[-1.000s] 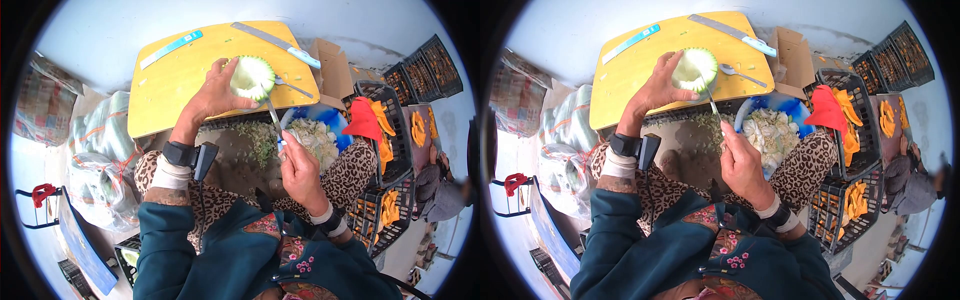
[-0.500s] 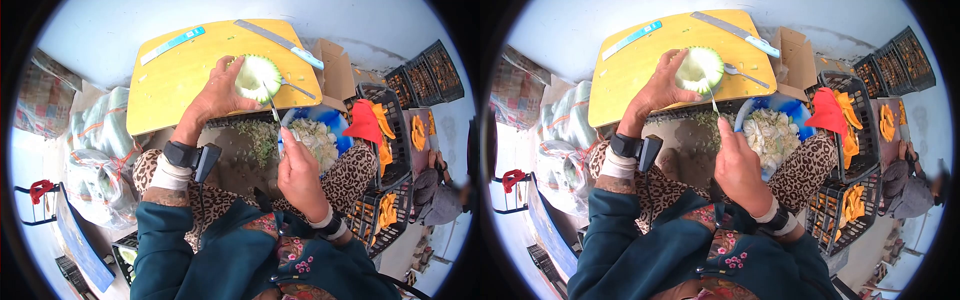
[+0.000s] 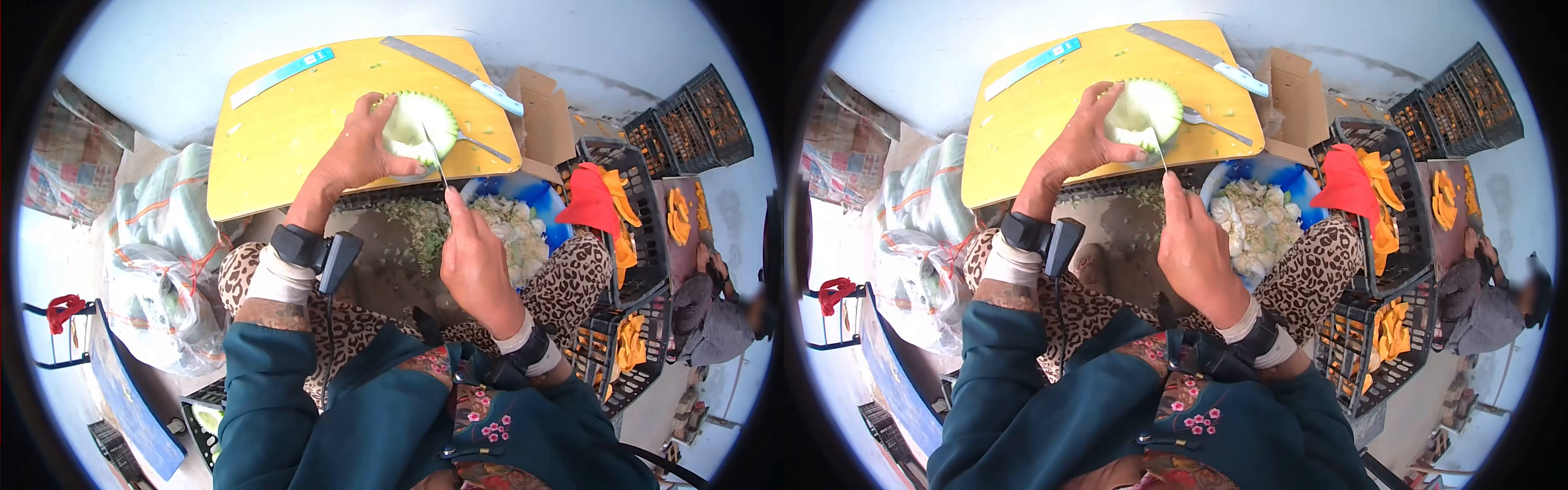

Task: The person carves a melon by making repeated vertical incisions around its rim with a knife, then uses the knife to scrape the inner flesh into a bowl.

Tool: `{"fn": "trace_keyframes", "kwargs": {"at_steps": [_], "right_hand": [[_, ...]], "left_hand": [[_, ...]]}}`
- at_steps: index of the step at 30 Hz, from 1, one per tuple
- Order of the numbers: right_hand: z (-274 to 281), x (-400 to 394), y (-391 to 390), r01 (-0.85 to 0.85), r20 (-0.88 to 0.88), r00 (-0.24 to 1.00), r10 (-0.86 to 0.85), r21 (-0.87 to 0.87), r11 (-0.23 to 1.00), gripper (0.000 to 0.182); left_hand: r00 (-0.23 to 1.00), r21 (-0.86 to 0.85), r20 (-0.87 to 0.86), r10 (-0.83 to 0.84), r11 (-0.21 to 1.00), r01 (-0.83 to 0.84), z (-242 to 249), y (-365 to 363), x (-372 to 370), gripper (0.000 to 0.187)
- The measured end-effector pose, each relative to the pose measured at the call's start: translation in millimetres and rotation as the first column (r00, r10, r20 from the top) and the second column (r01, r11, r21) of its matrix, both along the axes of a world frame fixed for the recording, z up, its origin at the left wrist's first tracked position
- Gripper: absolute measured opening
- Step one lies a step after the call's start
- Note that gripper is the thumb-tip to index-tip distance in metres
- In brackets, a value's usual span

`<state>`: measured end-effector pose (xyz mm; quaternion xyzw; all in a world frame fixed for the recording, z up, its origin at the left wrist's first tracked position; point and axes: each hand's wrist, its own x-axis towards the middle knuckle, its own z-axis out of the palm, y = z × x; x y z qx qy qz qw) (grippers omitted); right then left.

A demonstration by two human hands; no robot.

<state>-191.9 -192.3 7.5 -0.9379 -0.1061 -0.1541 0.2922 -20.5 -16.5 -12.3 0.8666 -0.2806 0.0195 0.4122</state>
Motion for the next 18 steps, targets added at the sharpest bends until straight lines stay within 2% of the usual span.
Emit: {"fn": "trace_keyframes", "kwargs": {"at_steps": [3, 9, 11, 16, 18], "right_hand": [[-8, -13, -5, -0.014, -0.018, 1.0, 0.014, -0.001, 1.0, 0.059], [-19, -53, -27, -0.052, -0.253, 0.965, 0.067, 0.064, 0.997, 0.055], [-35, -63, -34, -0.05, -0.158, 0.985, 0.073, 0.146, 0.988, 0.052], [-18, -47, -29, -0.019, 0.058, 0.998, 0.0, 0.319, 0.948, 0.05], [-11, -36, -26, -0.057, 0.058, 0.998, 0.04, 0.348, 0.936, 0.05]], "left_hand": [[1.0, -0.008, 0.0, -0.025, 1.0, 0.025, 0, 2, 4, 0.116], [0.998, -0.028, -0.061, -0.013, 1.0, 0.011, -2, 9, 6, 0.12], [0.999, -0.01, -0.02, -0.03, 0.999, 0.03, -7, 11, 10, 0.122], [0.999, 0.023, -0.033, -0.014, 1.0, 0.014, -2, 10, 6, 0.123], [0.999, 0.017, -0.028, -0.017, 1.0, 0.017, -2, 10, 5, 0.121]]}}
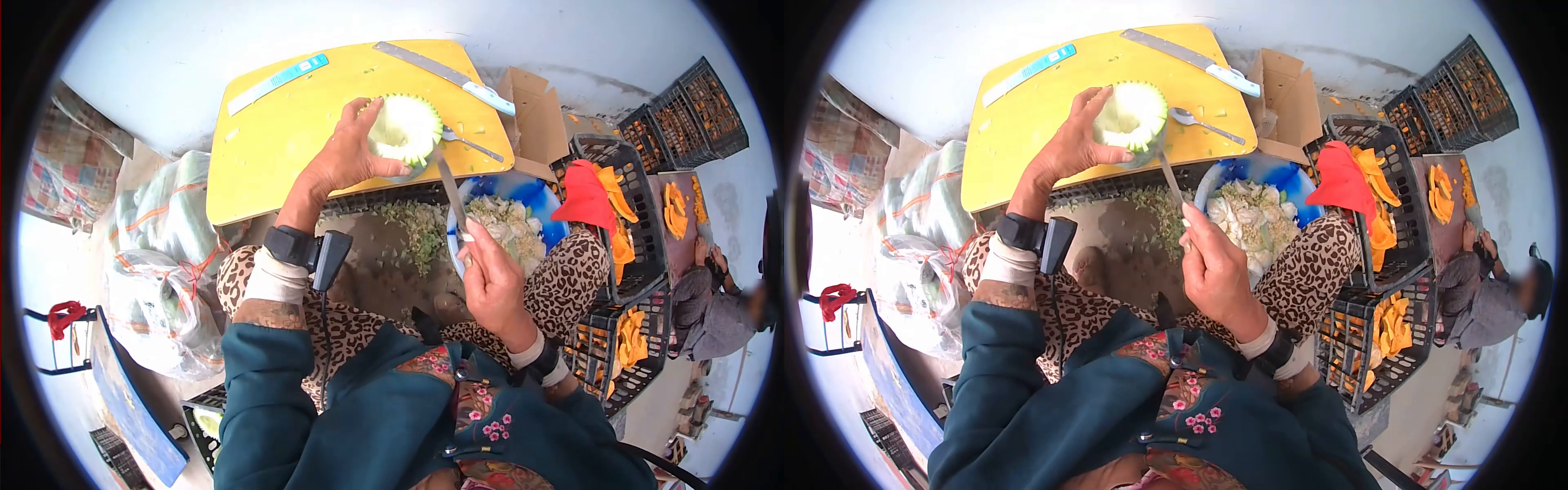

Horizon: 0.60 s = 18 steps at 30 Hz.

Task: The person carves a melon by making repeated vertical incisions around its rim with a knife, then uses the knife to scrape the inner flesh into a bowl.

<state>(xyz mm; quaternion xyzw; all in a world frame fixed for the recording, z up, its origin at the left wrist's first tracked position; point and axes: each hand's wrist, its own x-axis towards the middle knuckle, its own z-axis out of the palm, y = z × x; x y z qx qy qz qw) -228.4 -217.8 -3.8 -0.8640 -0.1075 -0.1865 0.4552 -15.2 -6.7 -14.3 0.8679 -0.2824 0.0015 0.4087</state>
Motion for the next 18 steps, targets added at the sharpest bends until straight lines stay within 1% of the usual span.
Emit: {"fn": "trace_keyframes", "kwargs": {"at_steps": [2, 4, 7, 10, 13, 14, 18], "right_hand": [[1, 6, 2, -0.029, -0.014, 0.999, 0.029, 0.016, 0.999, 0.049], [0, 9, 2, -0.041, -0.048, 0.998, 0.042, 0.017, 0.999, 0.049], [-8, 1, -7, -0.001, -0.026, 1.0, 0.0, -0.064, 0.998, 0.05], [-19, -10, -13, 0.213, -0.061, 0.975, -0.212, 0.011, 0.977, 0.05], [-14, -8, -14, 0.175, -0.071, 0.982, -0.172, 0.04, 0.984, 0.051], [-8, -9, -12, 0.148, -0.131, 0.981, -0.142, 0.039, 0.988, 0.05], [-12, 8, -1, 0.048, -0.038, 0.998, -0.044, 0.097, 0.994, 0.049]], "left_hand": [[1.0, -0.017, -0.005, 0.002, 1.0, -0.002, -1, 0, -1, 0.117], [1.0, -0.021, -0.004, 0.003, 1.0, -0.003, -1, 0, -1, 0.117], [1.0, -0.025, -0.011, -0.001, 1.0, 0.001, -1, 0, -1, 0.117], [1.0, -0.002, -0.009, 0.006, 1.0, -0.006, 0, 1, 0, 0.117], [1.0, 0.002, -0.01, 0.007, 1.0, -0.007, 1, 1, -1, 0.117], [1.0, 0.0, -0.009, 0.004, 1.0, -0.004, 2, 1, -1, 0.117], [1.0, -0.011, -0.009, 0.001, 1.0, -0.001, 0, 2, -2, 0.119]]}}
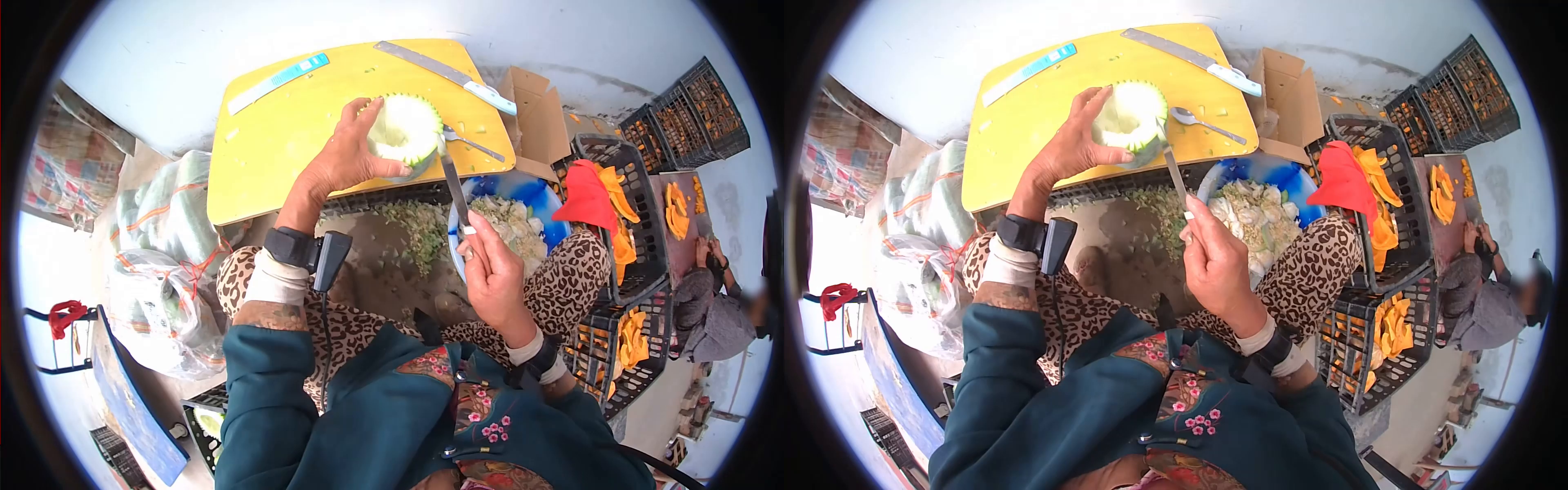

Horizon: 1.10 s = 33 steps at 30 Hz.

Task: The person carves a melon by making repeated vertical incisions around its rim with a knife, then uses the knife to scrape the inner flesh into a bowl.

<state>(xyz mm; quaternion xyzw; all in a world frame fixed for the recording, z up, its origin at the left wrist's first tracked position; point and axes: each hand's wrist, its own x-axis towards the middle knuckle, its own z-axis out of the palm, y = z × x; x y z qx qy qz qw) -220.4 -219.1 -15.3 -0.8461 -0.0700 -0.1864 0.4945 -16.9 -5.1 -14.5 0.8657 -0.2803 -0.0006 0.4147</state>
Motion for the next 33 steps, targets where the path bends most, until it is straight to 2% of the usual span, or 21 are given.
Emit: {"fn": "trace_keyframes", "kwargs": {"at_steps": [12, 21, 27, 33], "right_hand": [[-4, 15, 5, -0.055, 0.022, 0.998, 0.056, -0.034, 0.998, 0.049], [4, 14, 5, -0.042, 0.079, 0.995, 0.054, -0.146, 0.988, 0.05], [6, 14, 4, -0.047, 0.069, 0.996, 0.058, -0.154, 0.987, 0.05], [12, 16, -3, -0.105, -0.037, 0.994, 0.103, -0.075, 0.992, 0.048]], "left_hand": [[1.0, 0.003, -0.012, -0.024, 1.0, 0.024, 1, 1, 2, 0.123], [0.999, -0.01, -0.024, -0.033, 0.999, 0.032, 2, 1, 2, 0.123], [0.999, -0.015, -0.018, -0.045, 0.999, 0.045, 2, 2, 3, 0.122], [0.998, -0.023, -0.014, -0.064, 0.998, 0.064, 1, 3, 4, 0.121]]}}
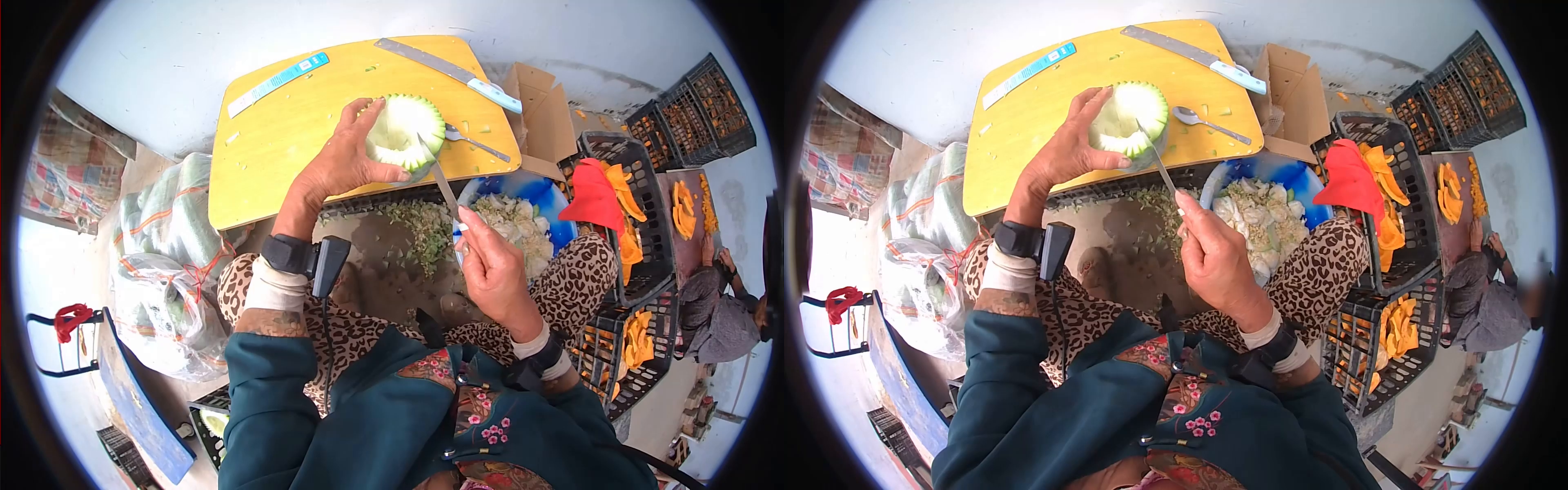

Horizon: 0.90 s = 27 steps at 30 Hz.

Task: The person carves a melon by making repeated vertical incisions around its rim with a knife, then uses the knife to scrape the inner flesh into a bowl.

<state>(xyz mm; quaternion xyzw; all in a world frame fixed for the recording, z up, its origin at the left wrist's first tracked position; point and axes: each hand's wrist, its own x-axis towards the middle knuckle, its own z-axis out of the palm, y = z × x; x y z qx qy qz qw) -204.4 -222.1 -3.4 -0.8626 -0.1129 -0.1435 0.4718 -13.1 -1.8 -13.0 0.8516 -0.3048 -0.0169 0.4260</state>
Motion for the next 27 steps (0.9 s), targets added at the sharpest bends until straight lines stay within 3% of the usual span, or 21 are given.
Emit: {"fn": "trace_keyframes", "kwargs": {"at_steps": [3, 7, 10, 19, 27], "right_hand": [[11, -1, 3, 0.022, -0.013, 1.0, -0.022, -0.031, 0.999, 0.051], [26, -7, 20, 0.047, 0.009, 0.999, -0.046, -0.223, 0.974, 0.059], [26, -5, 30, 0.092, -0.027, 0.994, -0.103, -0.257, 0.962, 0.054], [8, 25, 17, 0.009, 0.123, 0.992, 0.008, -0.139, 0.99, 0.054], [10, 36, 18, -0.005, 0.128, 0.992, 0.018, -0.097, 0.995, 0.048]], "left_hand": [[1.0, 0.006, -0.006, -0.001, 1.0, 0.001, 1, -1, 0, 0.121], [1.0, 0.009, -0.014, 0.007, 1.0, -0.007, 2, -1, -1, 0.12], [1.0, 0.005, 0.003, 0.012, 1.0, -0.012, 1, -2, 0, 0.119], [0.996, -0.016, -0.075, 0.044, 0.999, -0.046, 3, 0, 2, 0.115], [0.995, -0.046, -0.084, 0.052, 0.997, -0.056, 4, -1, -3, 0.112]]}}
